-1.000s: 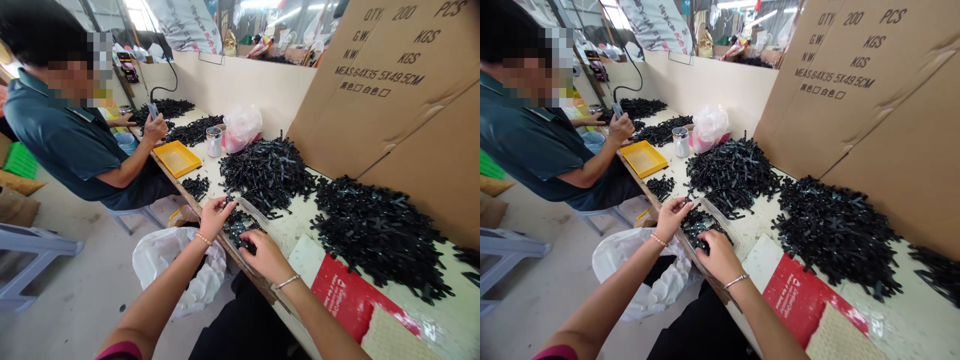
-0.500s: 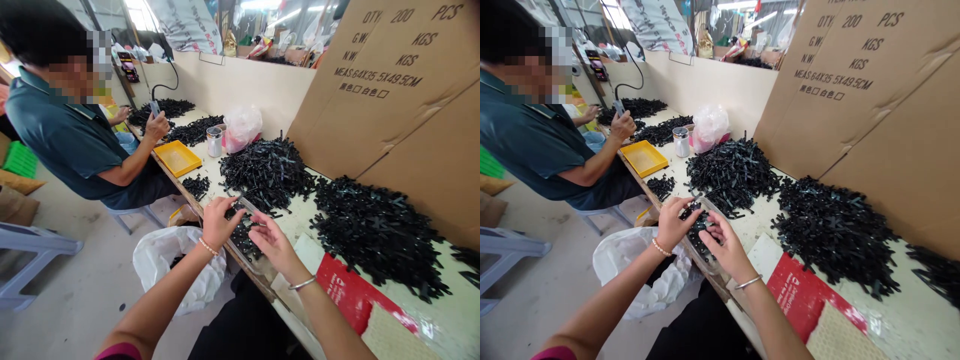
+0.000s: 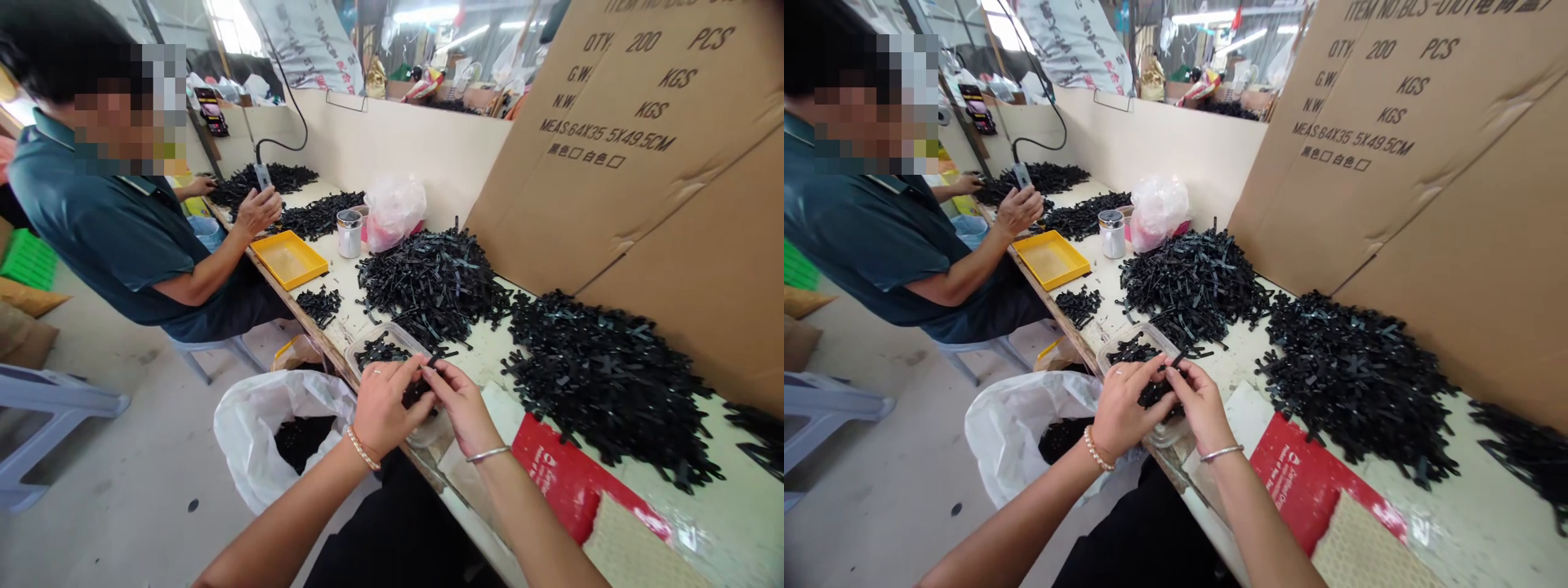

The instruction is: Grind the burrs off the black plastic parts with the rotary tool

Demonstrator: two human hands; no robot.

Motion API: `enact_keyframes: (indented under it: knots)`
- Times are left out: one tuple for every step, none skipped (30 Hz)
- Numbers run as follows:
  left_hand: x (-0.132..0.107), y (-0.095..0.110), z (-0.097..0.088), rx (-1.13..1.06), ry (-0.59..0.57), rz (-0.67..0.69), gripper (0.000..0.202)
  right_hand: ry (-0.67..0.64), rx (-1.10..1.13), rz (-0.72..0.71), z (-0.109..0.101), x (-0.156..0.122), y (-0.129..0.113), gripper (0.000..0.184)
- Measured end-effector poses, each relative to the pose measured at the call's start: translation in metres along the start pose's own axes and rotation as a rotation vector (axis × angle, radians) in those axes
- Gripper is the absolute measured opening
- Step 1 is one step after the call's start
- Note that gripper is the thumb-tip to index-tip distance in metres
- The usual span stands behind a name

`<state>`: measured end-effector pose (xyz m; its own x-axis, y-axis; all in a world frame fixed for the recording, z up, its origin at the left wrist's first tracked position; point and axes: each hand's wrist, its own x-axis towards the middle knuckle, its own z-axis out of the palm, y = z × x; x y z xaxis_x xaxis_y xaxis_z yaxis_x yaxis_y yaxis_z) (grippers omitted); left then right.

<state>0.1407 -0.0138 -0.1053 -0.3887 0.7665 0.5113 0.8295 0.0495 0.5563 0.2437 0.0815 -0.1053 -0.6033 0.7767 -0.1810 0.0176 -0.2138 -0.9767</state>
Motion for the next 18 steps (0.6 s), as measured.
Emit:
enact_keyframes:
  knots:
    - [0.003, -0.006, -0.005, -0.025, -0.007, -0.002, 0.044, -0.014, -0.046, 0.013, -0.003, 0.006, -0.001, 0.051]
    - [0.007, -0.013, -0.01, -0.034, -0.011, -0.008, 0.043, -0.028, -0.095, 0.024, -0.006, 0.013, -0.002, 0.054]
    - [0.011, -0.021, -0.014, -0.025, -0.012, -0.025, 0.04, -0.046, -0.147, 0.032, -0.008, 0.02, -0.002, 0.056]
    - [0.016, -0.029, -0.018, 0.003, -0.012, -0.046, 0.036, -0.071, -0.198, 0.036, -0.01, 0.028, -0.001, 0.057]
    - [0.019, -0.038, -0.021, 0.042, -0.017, -0.067, 0.032, -0.095, -0.248, 0.03, -0.01, 0.035, -0.001, 0.056]
    - [0.023, -0.046, -0.023, 0.086, -0.027, -0.081, 0.029, -0.111, -0.297, 0.012, -0.011, 0.043, 0.0, 0.054]
    - [0.026, -0.053, -0.023, 0.128, -0.042, -0.089, 0.027, -0.119, -0.351, -0.014, -0.01, 0.05, 0.001, 0.05]
    - [0.028, -0.059, -0.023, 0.163, -0.064, -0.087, 0.026, -0.124, -0.414, -0.046, -0.009, 0.057, 0.001, 0.045]
    - [0.029, -0.063, -0.022, 0.187, -0.095, -0.076, 0.024, -0.125, -0.483, -0.082, -0.007, 0.062, 0.001, 0.039]
    - [0.03, -0.065, -0.021, 0.201, -0.131, -0.062, 0.023, -0.125, -0.557, -0.118, -0.005, 0.067, 0.0, 0.032]
    - [0.031, -0.067, -0.02, 0.209, -0.166, -0.049, 0.022, -0.126, -0.629, -0.15, -0.002, 0.071, -0.001, 0.026]
    - [0.031, -0.067, -0.019, 0.216, -0.195, -0.04, 0.02, -0.132, -0.695, -0.176, 0.001, 0.074, -0.002, 0.022]
    - [0.03, -0.067, -0.018, 0.223, -0.215, -0.036, 0.019, -0.138, -0.755, -0.196, 0.003, 0.076, -0.004, 0.019]
    - [0.03, -0.066, -0.017, 0.231, -0.225, -0.035, 0.019, -0.144, -0.806, -0.21, 0.006, 0.078, -0.005, 0.018]
    - [0.03, -0.065, -0.017, 0.237, -0.227, -0.038, 0.019, -0.149, -0.849, -0.218, 0.009, 0.079, -0.006, 0.018]
    - [0.03, -0.065, -0.016, 0.242, -0.224, -0.042, 0.02, -0.155, -0.887, -0.222, 0.011, 0.08, -0.007, 0.02]
    - [0.029, -0.065, -0.016, 0.245, -0.221, -0.044, 0.02, -0.161, -0.922, -0.226, 0.013, 0.08, -0.007, 0.021]
    - [0.029, -0.065, -0.016, 0.245, -0.219, -0.045, 0.02, -0.169, -0.955, -0.234, 0.014, 0.081, -0.007, 0.022]
